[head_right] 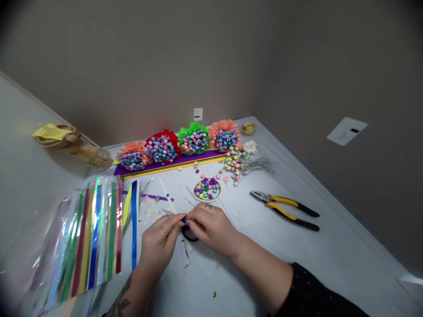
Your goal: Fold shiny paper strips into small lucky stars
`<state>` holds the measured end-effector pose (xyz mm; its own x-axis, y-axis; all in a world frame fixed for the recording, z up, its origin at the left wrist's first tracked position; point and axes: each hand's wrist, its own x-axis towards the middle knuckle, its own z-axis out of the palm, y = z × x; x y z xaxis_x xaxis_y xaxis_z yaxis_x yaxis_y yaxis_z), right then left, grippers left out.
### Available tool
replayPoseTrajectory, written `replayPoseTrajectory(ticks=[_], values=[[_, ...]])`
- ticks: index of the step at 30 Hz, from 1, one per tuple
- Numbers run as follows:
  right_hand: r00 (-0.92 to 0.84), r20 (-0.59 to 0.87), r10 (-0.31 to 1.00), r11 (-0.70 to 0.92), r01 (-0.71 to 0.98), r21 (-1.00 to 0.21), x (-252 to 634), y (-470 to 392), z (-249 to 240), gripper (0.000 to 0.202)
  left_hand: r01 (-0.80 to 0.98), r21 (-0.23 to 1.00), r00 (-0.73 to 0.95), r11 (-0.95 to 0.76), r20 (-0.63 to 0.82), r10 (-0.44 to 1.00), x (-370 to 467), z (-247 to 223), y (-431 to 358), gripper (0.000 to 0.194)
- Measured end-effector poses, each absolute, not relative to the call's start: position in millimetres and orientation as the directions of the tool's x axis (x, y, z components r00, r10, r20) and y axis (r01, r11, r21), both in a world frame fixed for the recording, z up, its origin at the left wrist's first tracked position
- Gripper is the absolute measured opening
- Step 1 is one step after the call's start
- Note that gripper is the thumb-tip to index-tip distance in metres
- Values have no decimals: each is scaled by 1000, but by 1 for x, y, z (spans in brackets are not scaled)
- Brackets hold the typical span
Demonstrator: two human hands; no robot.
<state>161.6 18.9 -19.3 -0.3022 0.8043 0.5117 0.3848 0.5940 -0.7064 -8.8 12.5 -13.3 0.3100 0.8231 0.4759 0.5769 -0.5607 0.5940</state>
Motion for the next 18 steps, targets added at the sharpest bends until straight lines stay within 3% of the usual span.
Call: replayPoseTrajectory(ticks=[6, 9, 13, 15, 18], values=[[-295, 524, 799, 601, 436, -670, 157, 15, -29, 13, 579, 583, 316, -570, 484, 816, -8, -18, 10, 18], [-262, 473, 841, 541, 396, -742, 156, 15, -26, 12, 567, 599, 312, -566, 480, 820, -8, -17, 9, 19], [-181, 117, 976, 151, 186, -971, 157, 19, -20, 14, 524, 623, 331, -580, 479, 813, -9, -13, 11, 21], [-207, -76, 975, -67, 50, -996, 158, 23, -21, 18, 493, 635, 346, -595, 484, 804, -9, -12, 12, 23], [-289, -237, 928, -267, -67, -961, 158, 25, -24, 21, 480, 645, 352, -595, 480, 804, -9, -12, 12, 23]])
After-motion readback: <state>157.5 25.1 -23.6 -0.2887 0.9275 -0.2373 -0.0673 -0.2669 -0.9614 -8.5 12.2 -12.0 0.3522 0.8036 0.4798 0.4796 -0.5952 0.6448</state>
